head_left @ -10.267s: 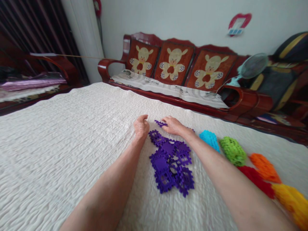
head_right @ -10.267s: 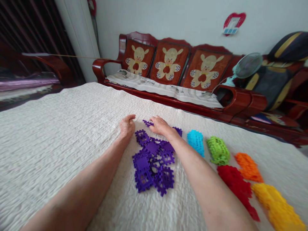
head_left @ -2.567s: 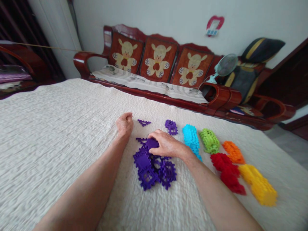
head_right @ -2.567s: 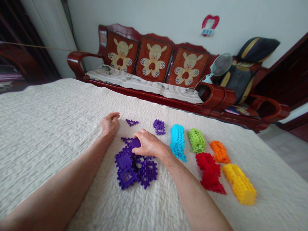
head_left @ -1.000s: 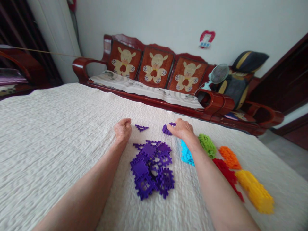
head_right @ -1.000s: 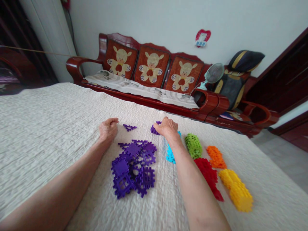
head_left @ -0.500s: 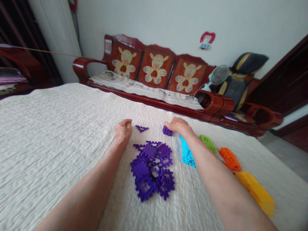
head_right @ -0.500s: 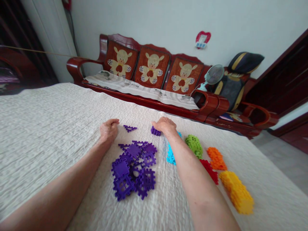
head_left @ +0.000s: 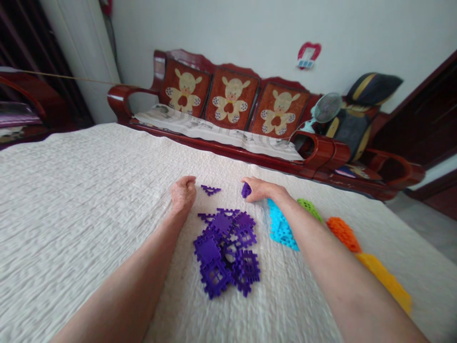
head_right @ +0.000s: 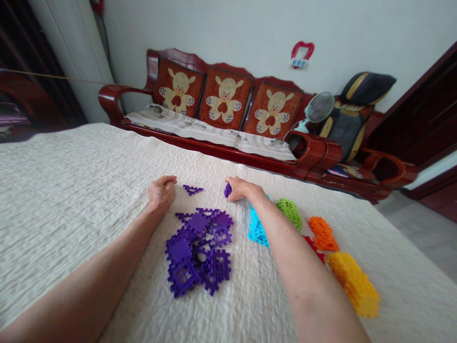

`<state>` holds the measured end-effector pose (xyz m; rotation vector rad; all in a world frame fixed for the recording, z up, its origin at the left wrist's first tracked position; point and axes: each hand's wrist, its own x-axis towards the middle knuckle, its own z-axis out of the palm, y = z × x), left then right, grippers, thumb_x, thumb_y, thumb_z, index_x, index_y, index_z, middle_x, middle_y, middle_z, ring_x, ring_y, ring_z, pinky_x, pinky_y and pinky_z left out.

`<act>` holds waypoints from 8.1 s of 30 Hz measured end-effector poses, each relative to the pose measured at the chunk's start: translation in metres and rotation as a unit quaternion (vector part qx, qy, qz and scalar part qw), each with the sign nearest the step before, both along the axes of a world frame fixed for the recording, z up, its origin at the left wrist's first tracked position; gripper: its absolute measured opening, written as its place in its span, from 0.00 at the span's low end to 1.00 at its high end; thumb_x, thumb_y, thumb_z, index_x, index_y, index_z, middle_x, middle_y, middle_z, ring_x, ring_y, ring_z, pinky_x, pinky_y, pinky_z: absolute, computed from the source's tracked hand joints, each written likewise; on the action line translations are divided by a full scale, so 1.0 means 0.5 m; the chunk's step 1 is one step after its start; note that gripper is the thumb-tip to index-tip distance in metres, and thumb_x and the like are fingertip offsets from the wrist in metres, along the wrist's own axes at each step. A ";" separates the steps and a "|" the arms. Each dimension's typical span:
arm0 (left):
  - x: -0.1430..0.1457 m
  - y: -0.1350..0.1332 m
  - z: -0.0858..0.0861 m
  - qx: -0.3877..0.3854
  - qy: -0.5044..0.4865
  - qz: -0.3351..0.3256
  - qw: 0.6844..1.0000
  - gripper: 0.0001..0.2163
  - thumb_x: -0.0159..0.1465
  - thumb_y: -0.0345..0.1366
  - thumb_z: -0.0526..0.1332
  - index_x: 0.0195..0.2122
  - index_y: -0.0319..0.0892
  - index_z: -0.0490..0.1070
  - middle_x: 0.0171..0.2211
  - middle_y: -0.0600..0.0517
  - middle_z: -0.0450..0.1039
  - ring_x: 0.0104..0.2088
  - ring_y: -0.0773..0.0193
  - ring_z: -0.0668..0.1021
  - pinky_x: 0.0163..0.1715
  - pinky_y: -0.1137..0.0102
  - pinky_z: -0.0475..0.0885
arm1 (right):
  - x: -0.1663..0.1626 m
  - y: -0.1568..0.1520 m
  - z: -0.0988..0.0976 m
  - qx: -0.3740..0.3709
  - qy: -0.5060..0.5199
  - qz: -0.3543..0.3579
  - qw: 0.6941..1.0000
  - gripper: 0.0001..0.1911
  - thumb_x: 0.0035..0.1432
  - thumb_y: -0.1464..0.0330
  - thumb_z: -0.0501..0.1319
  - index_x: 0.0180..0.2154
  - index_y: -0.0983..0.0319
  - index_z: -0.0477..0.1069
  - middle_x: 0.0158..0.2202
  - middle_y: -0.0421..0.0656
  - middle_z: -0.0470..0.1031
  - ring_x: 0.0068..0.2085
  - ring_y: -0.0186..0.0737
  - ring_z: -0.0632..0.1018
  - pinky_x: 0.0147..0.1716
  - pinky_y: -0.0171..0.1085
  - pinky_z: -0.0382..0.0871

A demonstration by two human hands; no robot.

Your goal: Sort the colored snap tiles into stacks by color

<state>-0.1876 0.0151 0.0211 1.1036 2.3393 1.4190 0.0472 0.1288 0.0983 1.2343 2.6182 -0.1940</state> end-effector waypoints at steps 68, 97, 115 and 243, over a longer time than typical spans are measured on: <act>0.005 -0.005 0.008 -0.012 0.021 0.001 1.000 0.14 0.62 0.32 0.54 0.42 0.47 0.79 0.41 0.54 0.81 0.45 0.62 0.79 0.51 0.71 0.69 | -0.045 -0.221 -0.054 0.035 0.298 -0.004 0.954 0.33 0.52 0.70 0.60 0.60 0.63 0.58 0.57 0.52 0.66 0.58 0.47 0.68 0.59 0.46 0.61; 0.003 -0.004 0.004 0.005 0.006 -0.004 1.000 0.14 0.60 0.32 0.54 0.41 0.45 0.79 0.40 0.52 0.81 0.44 0.60 0.80 0.50 0.71 0.70 | -0.038 -0.188 -0.080 0.018 0.282 0.030 0.959 0.25 0.50 0.73 0.62 0.53 0.65 0.67 0.51 0.51 0.73 0.52 0.44 0.74 0.53 0.43 0.66; -0.001 0.002 -0.008 0.034 -0.003 0.002 0.999 0.14 0.58 0.32 0.55 0.38 0.45 0.79 0.36 0.52 0.81 0.40 0.60 0.80 0.46 0.69 0.72 | 0.055 -0.077 -0.069 0.172 0.245 -0.086 0.950 0.25 0.55 0.77 0.53 0.55 0.63 0.64 0.57 0.51 0.67 0.58 0.48 0.69 0.57 0.48 0.63; -0.026 0.017 -0.028 0.101 -0.078 0.008 0.992 0.15 0.55 0.31 0.52 0.37 0.44 0.78 0.34 0.52 0.81 0.39 0.61 0.80 0.47 0.68 0.72 | 0.056 -0.098 -0.049 0.216 0.221 -0.098 0.946 0.09 0.58 0.72 0.57 0.38 0.61 0.76 0.37 0.45 0.74 0.39 0.40 0.76 0.43 0.35 0.67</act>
